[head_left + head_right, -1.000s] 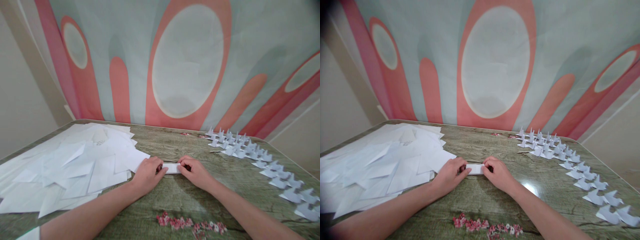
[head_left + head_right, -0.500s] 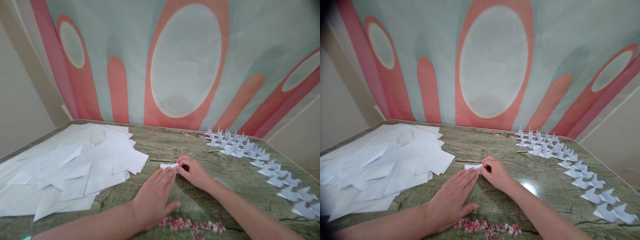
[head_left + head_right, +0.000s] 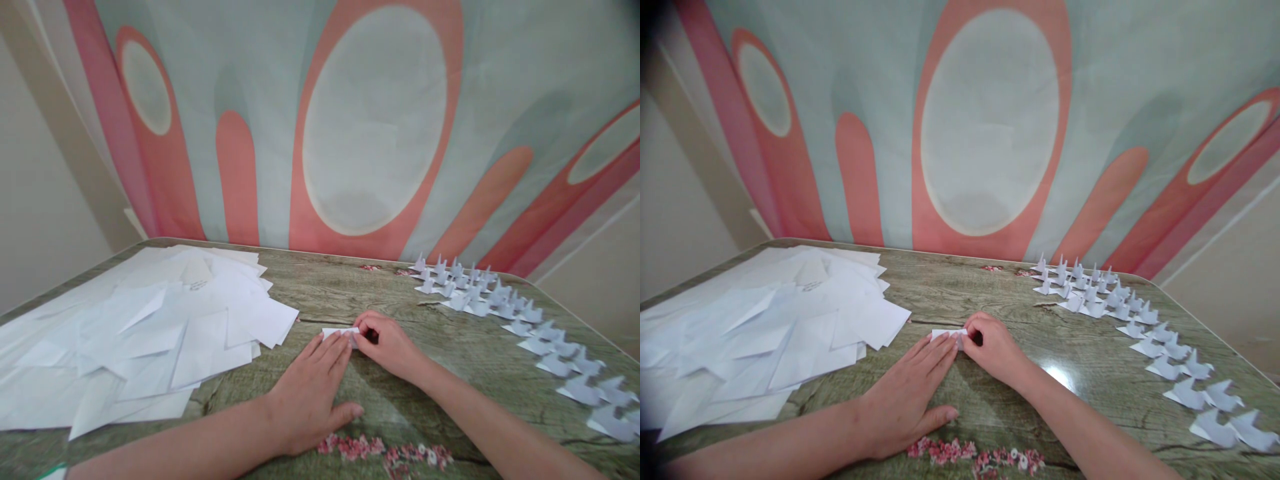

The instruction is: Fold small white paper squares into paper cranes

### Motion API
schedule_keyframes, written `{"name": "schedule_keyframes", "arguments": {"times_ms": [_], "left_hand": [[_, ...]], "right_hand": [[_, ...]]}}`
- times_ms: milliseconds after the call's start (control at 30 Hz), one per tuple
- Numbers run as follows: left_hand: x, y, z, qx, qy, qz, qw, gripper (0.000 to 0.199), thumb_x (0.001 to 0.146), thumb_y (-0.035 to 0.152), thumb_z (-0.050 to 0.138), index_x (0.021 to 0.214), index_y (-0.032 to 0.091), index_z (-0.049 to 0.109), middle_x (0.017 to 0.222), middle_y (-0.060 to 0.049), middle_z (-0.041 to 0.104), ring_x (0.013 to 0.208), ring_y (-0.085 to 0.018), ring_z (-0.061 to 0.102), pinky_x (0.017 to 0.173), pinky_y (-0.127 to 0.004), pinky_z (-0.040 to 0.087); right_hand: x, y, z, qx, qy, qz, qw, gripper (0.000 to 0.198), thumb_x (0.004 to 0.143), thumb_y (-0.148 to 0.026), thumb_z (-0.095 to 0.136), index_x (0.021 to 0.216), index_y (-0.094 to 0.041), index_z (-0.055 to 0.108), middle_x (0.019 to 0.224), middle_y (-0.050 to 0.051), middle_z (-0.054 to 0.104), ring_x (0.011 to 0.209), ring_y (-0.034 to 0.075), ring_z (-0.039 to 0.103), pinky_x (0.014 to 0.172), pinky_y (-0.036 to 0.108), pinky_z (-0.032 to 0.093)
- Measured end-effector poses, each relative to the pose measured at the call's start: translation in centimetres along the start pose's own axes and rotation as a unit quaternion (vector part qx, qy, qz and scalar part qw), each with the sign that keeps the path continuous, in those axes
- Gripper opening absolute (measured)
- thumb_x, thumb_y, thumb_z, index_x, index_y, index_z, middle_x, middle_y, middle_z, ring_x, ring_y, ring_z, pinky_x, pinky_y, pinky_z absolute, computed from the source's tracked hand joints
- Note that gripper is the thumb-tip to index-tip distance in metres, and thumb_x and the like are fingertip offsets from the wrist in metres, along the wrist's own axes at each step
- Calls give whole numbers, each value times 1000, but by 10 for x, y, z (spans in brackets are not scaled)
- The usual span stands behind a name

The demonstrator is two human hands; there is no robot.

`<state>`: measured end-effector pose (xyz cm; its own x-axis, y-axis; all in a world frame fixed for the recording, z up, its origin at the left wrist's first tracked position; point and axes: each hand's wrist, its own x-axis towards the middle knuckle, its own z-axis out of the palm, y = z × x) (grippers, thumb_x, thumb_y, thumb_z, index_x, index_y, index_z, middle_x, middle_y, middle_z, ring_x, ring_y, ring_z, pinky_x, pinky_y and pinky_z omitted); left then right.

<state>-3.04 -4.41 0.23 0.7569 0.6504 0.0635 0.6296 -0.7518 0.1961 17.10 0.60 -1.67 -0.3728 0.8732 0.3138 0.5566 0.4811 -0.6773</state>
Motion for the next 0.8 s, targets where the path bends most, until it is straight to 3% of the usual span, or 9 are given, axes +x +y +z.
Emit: {"name": "schedule_keyframes", "arguments": {"times_ms": [300, 533, 800], "left_hand": [[0, -2, 1, -3, 4, 3, 1000, 73, 87, 60, 28, 141, 11, 20, 147, -12, 22, 136, -25, 15, 111, -40, 13], [0, -1, 0, -7, -4, 0, 1000, 74, 87, 60, 27, 140, 9, 23, 146, -13, 23, 135, -25, 17, 111, -40, 14], [0, -3, 1, -8, 3, 10, 1000, 74, 86, 60, 29, 140, 10, 22, 146, -14, 24, 135, -26, 16, 110, -41, 15]], "right_hand": [[0, 1, 1, -19, 9, -9, 1000, 12, 74, -14, 54, 64, -19, 50, 74, 1, 56, 64, 13, 49, 59, 25, 40], [0, 1, 0, -36, 4, 26, 999, 6, 74, -14, 55, 75, -18, 53, 74, 0, 52, 65, 12, 49, 60, 25, 41], [0, 3, 1, -19, -14, 19, 1000, 13, 76, -14, 54, 85, -19, 62, 82, 2, 53, 66, 12, 51, 60, 25, 43]]}}
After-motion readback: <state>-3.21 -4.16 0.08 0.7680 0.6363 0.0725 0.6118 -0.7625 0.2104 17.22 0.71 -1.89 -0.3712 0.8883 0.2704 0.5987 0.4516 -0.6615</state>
